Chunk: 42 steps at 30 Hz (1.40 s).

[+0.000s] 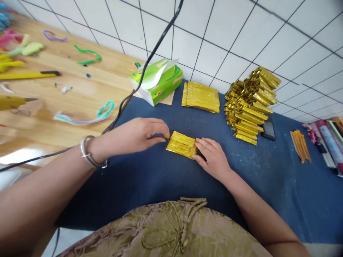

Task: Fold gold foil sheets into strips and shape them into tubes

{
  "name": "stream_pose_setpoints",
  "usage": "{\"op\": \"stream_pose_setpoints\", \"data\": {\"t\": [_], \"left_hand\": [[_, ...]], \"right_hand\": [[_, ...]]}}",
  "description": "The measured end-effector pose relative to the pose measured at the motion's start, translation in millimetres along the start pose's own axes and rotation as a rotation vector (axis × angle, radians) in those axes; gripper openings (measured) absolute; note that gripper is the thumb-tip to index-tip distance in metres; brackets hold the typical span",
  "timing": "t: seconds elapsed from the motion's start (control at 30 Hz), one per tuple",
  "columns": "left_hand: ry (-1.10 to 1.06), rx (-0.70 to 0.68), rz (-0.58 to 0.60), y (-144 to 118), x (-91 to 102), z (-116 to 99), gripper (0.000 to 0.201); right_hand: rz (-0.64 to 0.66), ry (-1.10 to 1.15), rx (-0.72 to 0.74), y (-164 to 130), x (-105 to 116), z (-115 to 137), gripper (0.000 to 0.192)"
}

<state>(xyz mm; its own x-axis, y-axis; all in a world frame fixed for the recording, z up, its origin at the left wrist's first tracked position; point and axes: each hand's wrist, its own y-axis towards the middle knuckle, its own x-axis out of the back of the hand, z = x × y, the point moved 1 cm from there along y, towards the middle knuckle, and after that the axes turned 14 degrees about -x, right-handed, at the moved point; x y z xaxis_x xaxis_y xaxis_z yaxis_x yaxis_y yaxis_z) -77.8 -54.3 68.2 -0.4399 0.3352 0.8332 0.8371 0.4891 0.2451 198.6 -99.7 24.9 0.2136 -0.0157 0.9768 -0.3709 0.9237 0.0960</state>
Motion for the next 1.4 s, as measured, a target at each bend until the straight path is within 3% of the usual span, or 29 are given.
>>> {"op": "stream_pose_setpoints", "data": {"t": [0.13,0.4,0.77,1.4], "left_hand": [[-0.042,-0.041,0.031,-2.1,-7.3,18.7,0.016],[-0.035,-0.137,0.063,2.8,-32.5,19.7,0.020],[0.154,-0.091,0.115,2.8,-39.1,17.9,0.024],[0.178,-0.074,0.141,2.1,-42.9,17.1,0.022]], "right_hand": [[0.000,0.004,0.002,0.3,-1.3,-2.6,0.042],[0.014,0.008,0.005,0.4,-1.5,-3.8,0.042],[-0.044,0.030,0.020,6.0,-5.5,-10.1,0.038],[0.049,0.012,0.037,2.8,-5.7,-17.1,0.040]]}}
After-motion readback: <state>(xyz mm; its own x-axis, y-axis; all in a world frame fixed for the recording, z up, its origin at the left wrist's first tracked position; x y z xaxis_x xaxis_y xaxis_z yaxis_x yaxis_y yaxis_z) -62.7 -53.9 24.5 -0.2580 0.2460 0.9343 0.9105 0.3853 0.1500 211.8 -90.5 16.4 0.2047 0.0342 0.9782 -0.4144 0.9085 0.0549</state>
